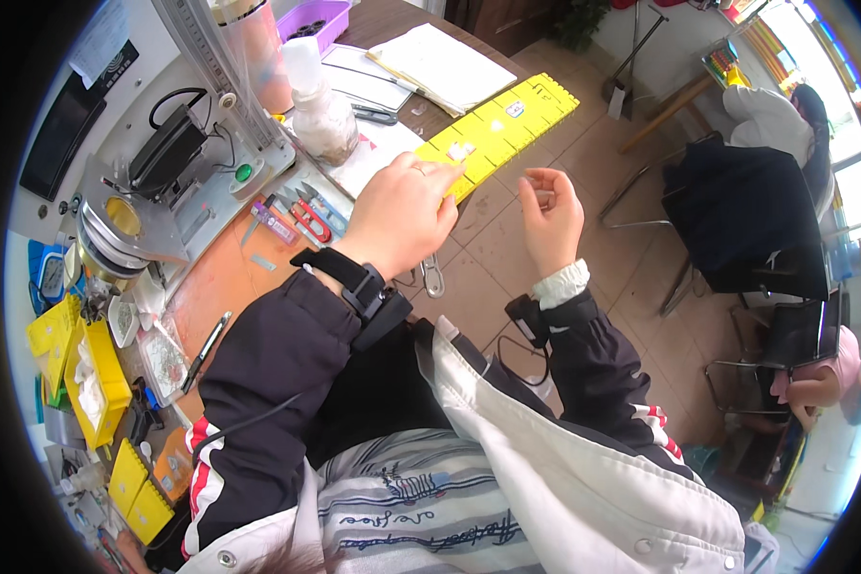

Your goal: The recorder is assembling small electronic or decorative components at a workbench, using glue and precision tools.

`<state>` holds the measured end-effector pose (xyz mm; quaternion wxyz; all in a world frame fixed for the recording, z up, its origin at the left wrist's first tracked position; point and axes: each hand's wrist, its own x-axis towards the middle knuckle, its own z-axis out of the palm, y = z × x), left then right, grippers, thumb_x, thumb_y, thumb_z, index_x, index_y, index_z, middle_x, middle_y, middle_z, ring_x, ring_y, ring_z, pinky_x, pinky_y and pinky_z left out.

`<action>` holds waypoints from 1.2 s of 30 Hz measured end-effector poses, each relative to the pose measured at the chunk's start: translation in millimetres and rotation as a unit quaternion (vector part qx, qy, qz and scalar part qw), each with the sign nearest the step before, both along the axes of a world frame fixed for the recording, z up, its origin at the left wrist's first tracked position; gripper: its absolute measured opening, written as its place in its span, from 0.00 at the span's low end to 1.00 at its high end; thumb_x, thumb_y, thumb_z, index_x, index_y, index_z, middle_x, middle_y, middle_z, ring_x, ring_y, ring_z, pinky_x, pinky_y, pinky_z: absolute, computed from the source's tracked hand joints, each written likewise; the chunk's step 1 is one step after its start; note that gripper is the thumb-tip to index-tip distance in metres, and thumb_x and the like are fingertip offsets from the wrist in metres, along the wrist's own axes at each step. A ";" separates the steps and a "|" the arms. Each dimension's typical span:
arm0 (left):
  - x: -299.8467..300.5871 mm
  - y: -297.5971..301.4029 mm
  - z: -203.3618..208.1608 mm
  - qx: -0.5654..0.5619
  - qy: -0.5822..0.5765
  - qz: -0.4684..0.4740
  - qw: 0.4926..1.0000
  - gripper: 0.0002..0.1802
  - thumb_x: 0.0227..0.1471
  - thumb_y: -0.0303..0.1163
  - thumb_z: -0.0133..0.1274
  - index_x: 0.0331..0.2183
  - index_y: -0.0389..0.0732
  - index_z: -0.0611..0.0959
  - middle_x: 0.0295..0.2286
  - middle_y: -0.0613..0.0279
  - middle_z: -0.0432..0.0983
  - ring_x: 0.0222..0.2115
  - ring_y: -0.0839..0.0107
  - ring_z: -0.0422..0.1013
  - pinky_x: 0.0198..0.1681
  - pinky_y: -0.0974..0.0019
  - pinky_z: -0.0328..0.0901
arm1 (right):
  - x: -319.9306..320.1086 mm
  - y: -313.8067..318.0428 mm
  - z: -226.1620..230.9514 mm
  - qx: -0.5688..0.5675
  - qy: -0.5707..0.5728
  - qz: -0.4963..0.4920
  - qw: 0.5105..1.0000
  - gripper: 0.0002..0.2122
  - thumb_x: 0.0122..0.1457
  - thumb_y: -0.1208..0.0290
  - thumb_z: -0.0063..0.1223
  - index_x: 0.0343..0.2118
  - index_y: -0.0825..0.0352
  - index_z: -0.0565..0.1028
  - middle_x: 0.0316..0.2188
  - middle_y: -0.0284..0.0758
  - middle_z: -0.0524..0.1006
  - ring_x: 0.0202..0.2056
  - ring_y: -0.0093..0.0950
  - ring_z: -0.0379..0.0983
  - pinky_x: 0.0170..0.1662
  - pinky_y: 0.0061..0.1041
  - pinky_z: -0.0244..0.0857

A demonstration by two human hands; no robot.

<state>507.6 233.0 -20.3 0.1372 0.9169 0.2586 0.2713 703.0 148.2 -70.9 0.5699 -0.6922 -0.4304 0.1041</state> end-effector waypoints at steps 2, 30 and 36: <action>0.5 -1.5 -0.3 0.008 0.019 0.002 1.000 0.14 0.47 0.28 0.53 0.38 0.36 0.84 0.40 0.55 0.80 0.42 0.57 0.71 0.48 0.59 0.67 | 2.0 10.5 7.7 -0.012 -0.044 0.001 0.999 0.07 0.56 0.74 0.58 0.34 0.70 0.75 0.26 0.34 0.77 0.23 0.22 0.74 0.27 0.21 0.67; -6.5 -18.5 1.4 -0.019 0.066 0.024 0.997 0.28 0.40 0.35 0.59 0.43 0.29 0.76 0.39 0.50 0.77 0.44 0.57 0.70 0.48 0.59 0.67 | 51.5 -55.0 172.6 0.111 -0.414 -0.122 0.895 0.03 0.58 0.75 0.55 0.34 0.67 0.75 0.33 0.38 0.76 0.38 0.33 0.72 0.42 0.27 0.66; -13.6 -18.5 1.9 0.038 0.063 0.015 0.997 0.36 0.46 0.43 0.60 0.53 0.32 0.71 0.53 0.43 0.68 0.56 0.53 0.63 0.61 0.55 0.55 | 30.9 -156.3 272.8 0.134 -0.328 -0.137 0.925 0.08 0.60 0.71 0.51 0.37 0.70 0.74 0.44 0.40 0.75 0.51 0.37 0.68 0.59 0.33 0.56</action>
